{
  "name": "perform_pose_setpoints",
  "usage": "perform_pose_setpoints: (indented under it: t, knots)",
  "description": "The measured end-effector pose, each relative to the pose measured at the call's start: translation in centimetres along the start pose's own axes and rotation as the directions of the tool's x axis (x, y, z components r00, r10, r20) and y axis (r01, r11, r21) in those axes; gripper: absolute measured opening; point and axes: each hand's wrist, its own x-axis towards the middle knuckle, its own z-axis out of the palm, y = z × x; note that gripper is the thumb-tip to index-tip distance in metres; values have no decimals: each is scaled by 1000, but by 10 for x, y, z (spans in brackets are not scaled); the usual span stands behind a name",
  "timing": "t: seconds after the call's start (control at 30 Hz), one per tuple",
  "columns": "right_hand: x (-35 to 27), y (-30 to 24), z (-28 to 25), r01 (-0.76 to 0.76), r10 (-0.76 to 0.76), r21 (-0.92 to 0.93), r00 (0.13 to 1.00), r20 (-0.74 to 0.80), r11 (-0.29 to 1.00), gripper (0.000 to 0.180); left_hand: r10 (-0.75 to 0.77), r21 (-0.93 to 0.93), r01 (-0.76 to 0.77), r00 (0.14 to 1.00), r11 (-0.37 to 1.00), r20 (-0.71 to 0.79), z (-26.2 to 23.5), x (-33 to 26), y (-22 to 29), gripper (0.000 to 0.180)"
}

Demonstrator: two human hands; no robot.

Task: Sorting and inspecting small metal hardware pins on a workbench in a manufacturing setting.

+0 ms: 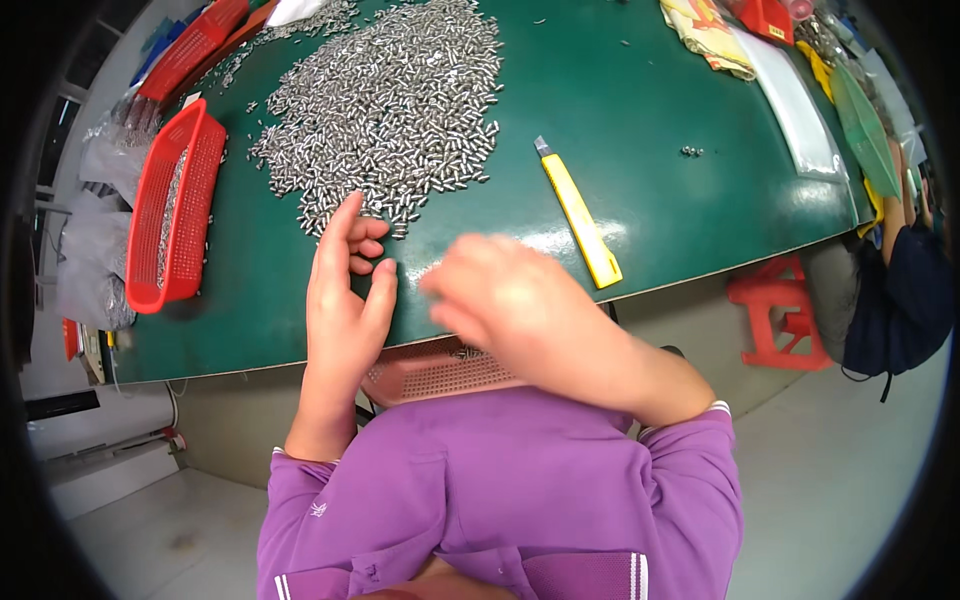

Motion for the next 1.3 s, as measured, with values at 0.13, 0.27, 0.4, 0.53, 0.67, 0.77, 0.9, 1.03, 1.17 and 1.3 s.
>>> perform_pose_setpoints:
  t: [0.13,0.27,0.4,0.53,0.67,0.77,0.9,1.03,1.17,1.3]
  knots:
    - [29,16,10,-88,59,-129,974,-217,988,23,50,36,-50,999,998,9,10,11,4,66]
    - [37,19,19,-90,59,-214,987,-149,973,21,60,27,-61,998,998,5,10,12,2,65]
    - [29,20,20,-78,57,-153,988,-140,985,20,33,-44,-31,999,999,43,6,8,3,64]
    - [18,19,20,-43,33,-77,991,-126,996,12,63,-55,-58,994,997,88,2,0,3,66]
    - [18,19,21,-31,24,-44,989,-143,999,13,54,-79,-49,997,996,62,2,-2,4,66]
    - [19,18,20,-47,41,-50,992,-117,998,13,54,-64,-51,997,997,50,2,-2,4,65]
    - [18,19,19,-31,28,-24,993,-118,999,13,63,-61,-59,996,996,68,0,-2,2,64]
    - [19,19,19,-38,36,-15,992,-122,999,13,49,-73,-44,996,996,71,0,-1,6,63]
    - [19,18,22,-47,39,-59,990,-136,997,12,14,-84,-8,997,996,71,0,-1,7,62]
    - [14,15,21,-33,18,-102,989,-145,994,12,54,-68,-47,994,997,97,0,1,6,60]
